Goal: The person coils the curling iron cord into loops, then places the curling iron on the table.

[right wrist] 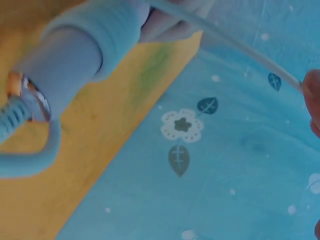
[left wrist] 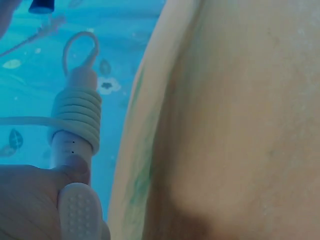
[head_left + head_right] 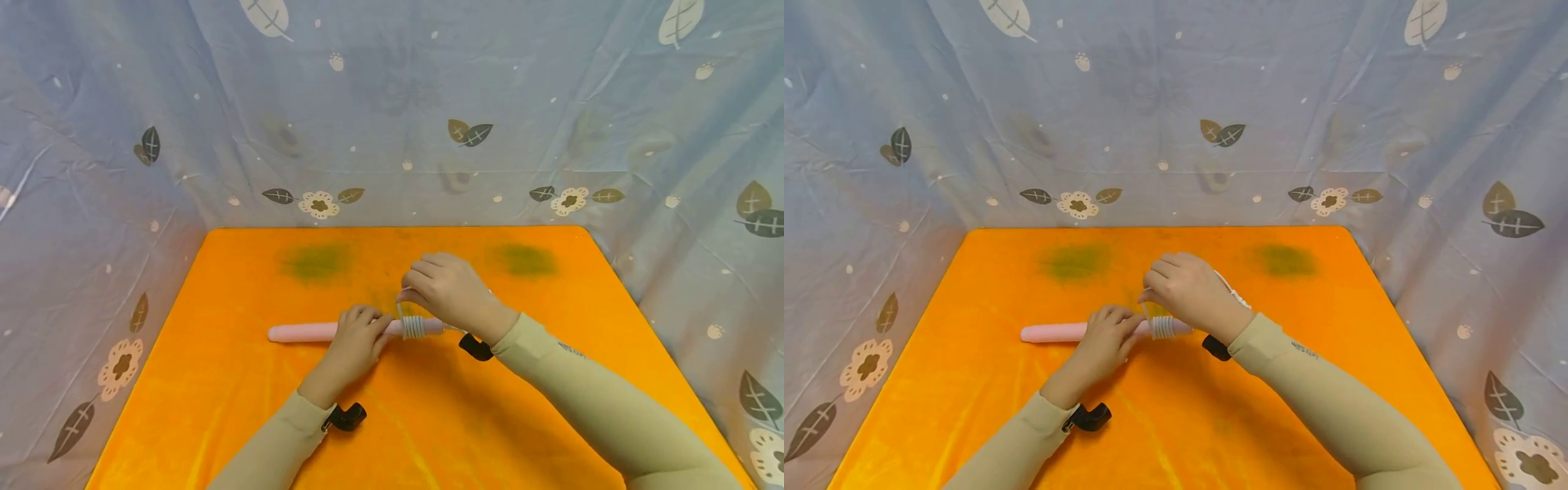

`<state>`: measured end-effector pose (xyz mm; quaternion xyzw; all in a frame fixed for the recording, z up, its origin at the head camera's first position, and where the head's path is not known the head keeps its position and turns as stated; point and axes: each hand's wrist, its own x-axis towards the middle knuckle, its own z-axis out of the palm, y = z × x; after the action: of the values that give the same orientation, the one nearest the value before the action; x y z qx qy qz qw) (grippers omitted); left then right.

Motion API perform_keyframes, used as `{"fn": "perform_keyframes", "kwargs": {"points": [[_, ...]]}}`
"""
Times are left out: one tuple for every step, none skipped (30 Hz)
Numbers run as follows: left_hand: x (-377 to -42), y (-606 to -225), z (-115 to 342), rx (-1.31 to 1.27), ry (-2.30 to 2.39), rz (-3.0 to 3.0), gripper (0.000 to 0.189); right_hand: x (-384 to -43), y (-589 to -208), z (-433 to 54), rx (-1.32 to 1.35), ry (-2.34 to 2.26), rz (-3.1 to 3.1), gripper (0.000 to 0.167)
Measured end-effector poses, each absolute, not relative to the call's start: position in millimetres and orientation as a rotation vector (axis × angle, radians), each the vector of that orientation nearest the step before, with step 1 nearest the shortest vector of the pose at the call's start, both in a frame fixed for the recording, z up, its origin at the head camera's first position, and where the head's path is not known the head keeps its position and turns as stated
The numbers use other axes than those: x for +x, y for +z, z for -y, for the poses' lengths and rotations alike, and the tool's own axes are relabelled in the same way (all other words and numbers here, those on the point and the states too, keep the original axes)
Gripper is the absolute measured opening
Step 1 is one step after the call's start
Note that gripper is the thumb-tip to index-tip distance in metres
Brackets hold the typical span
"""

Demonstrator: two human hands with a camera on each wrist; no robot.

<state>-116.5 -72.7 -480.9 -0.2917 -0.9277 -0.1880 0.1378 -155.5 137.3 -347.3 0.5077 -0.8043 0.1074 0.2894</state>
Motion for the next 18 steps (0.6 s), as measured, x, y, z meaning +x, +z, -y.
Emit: {"fn": "perform_keyframes", "kwargs": {"points": [[-116, -481, 73, -0.859, -0.538, 2.677, 0.028, -157, -348, -137, 1.346, 0.297, 2.162, 0.025], [-115, -481, 73, -0.88, -0.533, 2.666, 0.029, -160, -349, -138, 1.33, 0.313, 2.186, 0.025], [-115, -482, 73, -0.908, -0.536, 2.648, 0.029, -162, -350, -139, 1.31, 0.332, 2.217, 0.025], [-114, -482, 73, -0.942, -0.54, 2.627, 0.029, -166, -352, -142, 1.294, 0.359, 2.255, 0.025], [-112, -483, 73, -0.977, -0.537, 2.604, 0.029, -170, -354, -144, 1.273, 0.39, 2.302, 0.024], [-111, -483, 73, -1.009, -0.544, 2.575, 0.029, -173, -356, -147, 1.251, 0.419, 2.353, 0.024], [-110, -483, 74, -1.039, -0.548, 2.549, 0.029, -177, -359, -150, 1.226, 0.455, 2.41, 0.023], [-109, -483, 74, -1.062, -0.556, 2.528, 0.029, -181, -362, -154, 1.195, 0.486, 2.467, 0.021], [-108, -483, 75, -1.079, -0.57, 2.506, 0.029, -183, -365, -157, 1.166, 0.515, 2.522, 0.021], [-107, -482, 75, -1.091, -0.583, 2.484, 0.029, -186, -368, -160, 1.135, 0.546, 2.575, 0.02], [-107, -482, 75, -1.098, -0.596, 2.466, 0.029, -189, -371, -163, 1.103, 0.571, 2.626, 0.02], [-107, -480, 76, -1.105, -0.618, 2.449, 0.03, -191, -374, -165, 1.071, 0.595, 2.67, 0.019], [-107, -479, 76, -1.111, -0.637, 2.431, 0.03, -193, -377, -167, 1.038, 0.626, 2.712, 0.019], [-107, -477, 76, -1.114, -0.658, 2.413, 0.03, -194, -380, -168, 1.005, 0.659, 2.751, 0.019], [-108, -475, 76, -1.115, -0.676, 2.396, 0.031, -196, -383, -169, 0.977, 0.688, 2.786, 0.019], [-108, -474, 76, -1.116, -0.695, 2.378, 0.031, -197, -387, -170, 0.948, 0.715, 2.822, 0.019], [-109, -472, 76, -1.113, -0.714, 2.361, 0.031, -198, -391, -170, 0.929, 0.746, 2.854, 0.019], [-109, -471, 76, -1.108, -0.732, 2.343, 0.031, -199, -395, -170, 0.913, 0.765, 2.886, 0.019]]}}
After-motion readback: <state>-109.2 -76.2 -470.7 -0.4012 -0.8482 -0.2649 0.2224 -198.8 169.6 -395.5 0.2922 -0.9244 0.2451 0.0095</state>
